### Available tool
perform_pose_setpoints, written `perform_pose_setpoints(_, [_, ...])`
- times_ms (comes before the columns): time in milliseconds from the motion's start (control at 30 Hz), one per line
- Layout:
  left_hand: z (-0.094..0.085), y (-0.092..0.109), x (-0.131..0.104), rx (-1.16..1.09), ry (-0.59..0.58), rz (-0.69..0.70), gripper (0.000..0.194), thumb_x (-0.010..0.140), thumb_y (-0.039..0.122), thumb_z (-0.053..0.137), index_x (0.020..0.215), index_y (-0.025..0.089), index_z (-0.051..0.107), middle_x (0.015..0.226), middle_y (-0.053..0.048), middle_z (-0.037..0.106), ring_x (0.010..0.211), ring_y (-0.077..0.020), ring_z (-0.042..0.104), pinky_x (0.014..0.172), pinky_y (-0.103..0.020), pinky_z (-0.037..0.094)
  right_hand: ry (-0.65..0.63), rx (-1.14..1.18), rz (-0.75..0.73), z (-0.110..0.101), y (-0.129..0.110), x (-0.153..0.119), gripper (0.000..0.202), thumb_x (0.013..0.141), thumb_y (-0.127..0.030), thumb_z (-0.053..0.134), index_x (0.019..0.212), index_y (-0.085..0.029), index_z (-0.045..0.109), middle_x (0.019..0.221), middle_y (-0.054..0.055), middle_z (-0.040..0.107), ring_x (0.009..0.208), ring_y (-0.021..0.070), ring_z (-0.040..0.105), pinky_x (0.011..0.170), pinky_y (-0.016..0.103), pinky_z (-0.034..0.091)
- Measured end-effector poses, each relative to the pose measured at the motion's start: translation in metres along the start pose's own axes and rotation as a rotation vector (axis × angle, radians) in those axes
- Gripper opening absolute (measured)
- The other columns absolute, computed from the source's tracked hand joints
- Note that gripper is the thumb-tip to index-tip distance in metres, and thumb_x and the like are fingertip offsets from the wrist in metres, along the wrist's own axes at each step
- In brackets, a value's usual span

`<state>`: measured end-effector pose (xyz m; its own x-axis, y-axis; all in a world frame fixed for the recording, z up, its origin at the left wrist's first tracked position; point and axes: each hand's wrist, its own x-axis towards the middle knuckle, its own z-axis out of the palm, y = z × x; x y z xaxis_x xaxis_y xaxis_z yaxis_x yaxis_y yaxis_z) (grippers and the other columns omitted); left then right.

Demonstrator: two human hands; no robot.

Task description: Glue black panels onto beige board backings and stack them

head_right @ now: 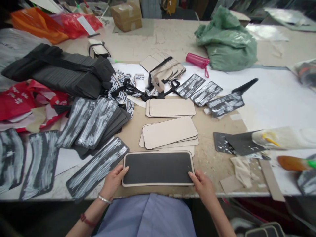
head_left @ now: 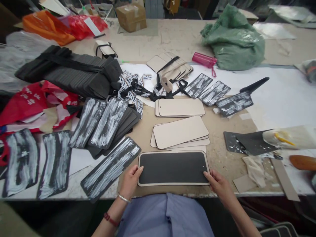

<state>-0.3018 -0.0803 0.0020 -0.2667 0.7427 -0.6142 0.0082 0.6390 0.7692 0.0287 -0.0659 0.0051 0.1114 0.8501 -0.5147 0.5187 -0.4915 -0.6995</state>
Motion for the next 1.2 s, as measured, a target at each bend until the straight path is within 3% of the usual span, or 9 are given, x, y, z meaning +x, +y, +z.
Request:
perform_pose_setpoints(100, [-0.003,-0.011,-0.001,0.057,-0.035,0.056,0.033,0.063,0.050,0.055,0.057,0.018,0.048,0.054,0.004,0.049,0.058,-0.0129,0.047,0.056,-0.023,0.040,0.006,0.031,-0.006,0.010,0.013,-0.005,0.037,0.071,-0.052,0.047,0.055,-0.022,0.033,0.047,-0.007,0.032,0.042,0.0092,0.035,0.042,0.023,0.031])
perform_pose_setpoints(267, [-0.003,-0.023,0.007,0.257,0.040,0.154,0.036,0.065,0.050,0.050,0.051,0.019,0.037,0.049,0.006,0.035,0.052,-0.0106,0.037,0.051,-0.022,0.032,0.019,0.003,-0.019,0.022,0.029,-0.002,0.038,0.072,-0.054,0.044,0.056,-0.023,0.030,0.045,-0.007,0.030,0.040,0.0097,0.036,0.041,0.023,0.032])
perform_pose_setpoints(467, [-0.004,-0.021,0.010,0.453,0.054,0.140,0.032,0.066,0.047,0.046,0.051,0.021,0.039,0.046,0.005,0.038,0.048,-0.0126,0.040,0.050,-0.024,0.031,0.120,-0.419,-0.055,0.012,0.029,0.000,0.034,0.072,-0.053,0.041,0.056,-0.023,0.037,0.045,-0.002,0.042,0.046,0.0172,0.048,0.050,0.029,0.035])
perform_pose_setpoints(633, [-0.014,-0.007,0.003,0.624,0.231,0.262,0.019,0.070,0.040,0.048,0.069,0.021,0.050,0.062,0.000,0.053,0.060,-0.0172,0.051,0.061,-0.029,0.039,0.121,-0.626,-0.071,-0.017,0.009,0.019,0.032,0.076,-0.050,0.031,0.065,-0.024,0.046,0.057,0.005,0.058,0.057,0.0235,0.057,0.055,0.032,0.036])
perform_pose_setpoints(733, [-0.028,-0.009,0.000,0.651,0.424,0.277,0.019,0.073,0.040,0.045,0.068,0.021,0.047,0.064,-0.001,0.051,0.063,-0.0181,0.051,0.065,-0.031,0.041,0.105,-0.598,-0.166,-0.014,-0.023,0.044,0.031,0.075,-0.051,0.033,0.070,-0.024,0.049,0.059,0.005,0.060,0.058,0.0233,0.058,0.055,0.031,0.037])
perform_pose_setpoints(833, [-0.055,-0.026,-0.003,0.641,0.710,0.258,0.021,0.073,0.040,0.044,0.074,0.020,0.049,0.073,-0.005,0.052,0.075,-0.0217,0.052,0.073,-0.036,0.043,-0.024,-0.520,-0.371,0.022,-0.072,0.063,0.029,0.076,-0.047,0.036,0.071,-0.024,0.052,0.062,0.004,0.061,0.057,0.0205,0.058,0.056,0.029,0.039])
perform_pose_setpoints(967, [-0.099,-0.061,-0.015,0.611,1.036,0.122,0.032,0.073,0.034,0.042,0.095,0.013,0.051,0.094,-0.013,0.054,0.098,-0.0276,0.048,0.089,-0.043,0.037,-0.334,-0.440,-0.713,0.103,-0.141,0.071,0.027,0.084,-0.036,0.034,0.084,-0.022,0.056,0.084,0.005,0.064,0.077,0.0179,0.059,0.072,0.026,0.042])
perform_pose_setpoints(1100, [-0.128,-0.086,-0.027,0.439,1.067,-0.135,0.033,0.071,0.029,0.044,0.096,0.010,0.053,0.093,-0.016,0.057,0.092,-0.0264,0.054,0.085,-0.040,0.040,-0.430,-0.584,-0.819,0.182,-0.177,0.073,0.026,0.085,-0.022,0.034,0.098,-0.014,0.056,0.094,0.012,0.061,0.088,0.0190,0.056,0.079,0.027,0.040])
perform_pose_setpoints(1200, [-0.136,-0.093,-0.031,0.259,1.049,-0.212,0.024,0.067,0.028,0.050,0.086,0.016,0.058,0.081,-0.009,0.062,0.079,-0.0223,0.059,0.077,-0.035,0.045,-0.408,-0.708,-0.802,0.215,-0.177,0.077,0.025,0.083,-0.017,0.037,0.100,-0.012,0.054,0.094,0.013,0.058,0.085,0.0191,0.056,0.077,0.027,0.040])
